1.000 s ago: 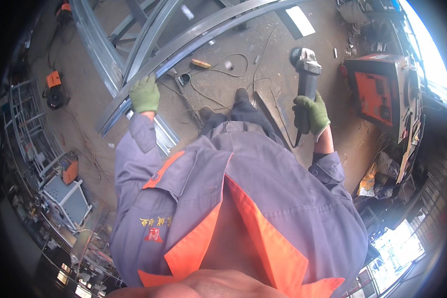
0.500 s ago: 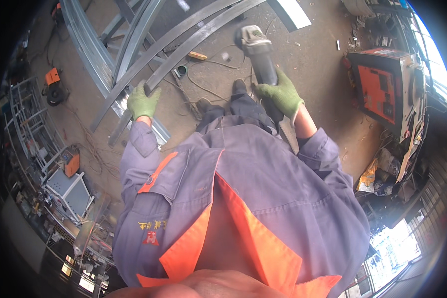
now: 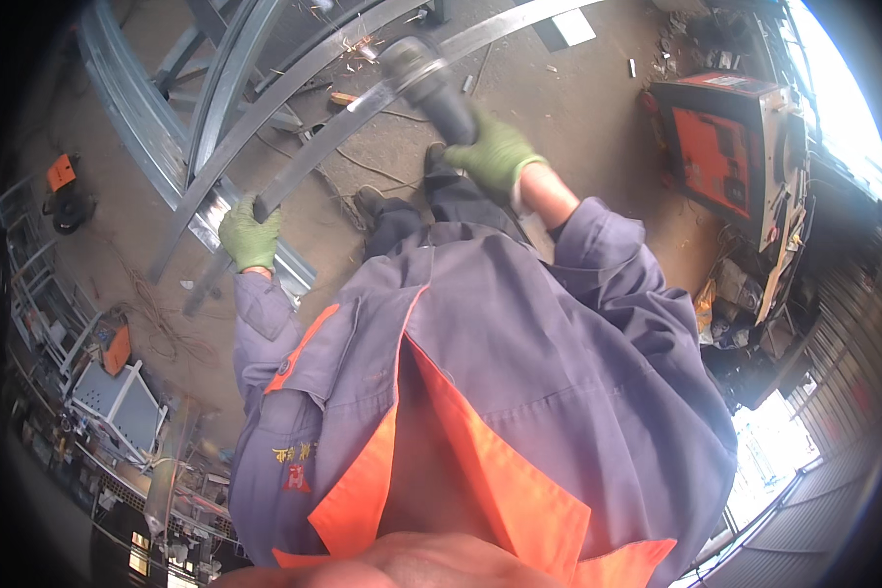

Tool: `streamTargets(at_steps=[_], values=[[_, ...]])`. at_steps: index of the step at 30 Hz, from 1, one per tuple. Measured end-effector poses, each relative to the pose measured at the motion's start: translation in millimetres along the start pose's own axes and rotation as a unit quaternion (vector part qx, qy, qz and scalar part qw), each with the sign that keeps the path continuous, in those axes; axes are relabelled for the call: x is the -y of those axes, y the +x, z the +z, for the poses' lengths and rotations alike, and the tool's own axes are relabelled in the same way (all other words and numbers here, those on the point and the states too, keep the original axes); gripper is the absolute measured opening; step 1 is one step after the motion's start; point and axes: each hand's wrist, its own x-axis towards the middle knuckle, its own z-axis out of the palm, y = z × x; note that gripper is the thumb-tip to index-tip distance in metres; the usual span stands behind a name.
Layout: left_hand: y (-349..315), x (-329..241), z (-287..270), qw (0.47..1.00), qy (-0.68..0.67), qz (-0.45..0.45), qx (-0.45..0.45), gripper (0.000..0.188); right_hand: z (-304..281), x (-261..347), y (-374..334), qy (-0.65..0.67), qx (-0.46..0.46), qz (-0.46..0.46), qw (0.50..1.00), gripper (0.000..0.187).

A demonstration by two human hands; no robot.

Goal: The person uses an angle grinder to smooth the surface of a metal frame structure. They hold the frame with one hand while operating the grinder with the other, moving along the edges and joints of the frame.

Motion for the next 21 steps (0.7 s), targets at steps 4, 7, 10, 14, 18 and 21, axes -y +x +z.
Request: streamTargets(at_steps=[4,7,10,14,18,21], values=[[1.5,0.1,1.1,1.000,0.018,-0.014,0.020,0.042,-67.8,-43.1,27.6,0.105,-0.126,0.078,0.983,0.074],[0.9,0.6,1.5,1.000,0.007,0.001,0.000,0.041,-105.3,-45.3,46.0,0.070,-0.173,0.139,0.973,0.056],[0.8,1.5,2.5,1.000,0.017,0.009,-0.016,0.041,-78.5,-23.0,35.1,-0.010,-0.107,0.079,0.991,0.072],[2.0,1.1,2.7,1.000,0.006,0.014,-0.022,0.039,-5.2,6.8,-6.3,-0.107,0.044,0.001,0.993,0.089],[1.7,-0.3,0.7,1.000,0.007,0.002,-0.011,0.038,-6.4,4.3,6.3,-0.144,0.017,0.035,0.989,0.085],[1.5,-1.1,-0.8,1.000,0.006,-0.004,-0.012,0.038,-58.2,-9.7,33.5,-0.093,-0.077,0.118,0.986,0.078]])
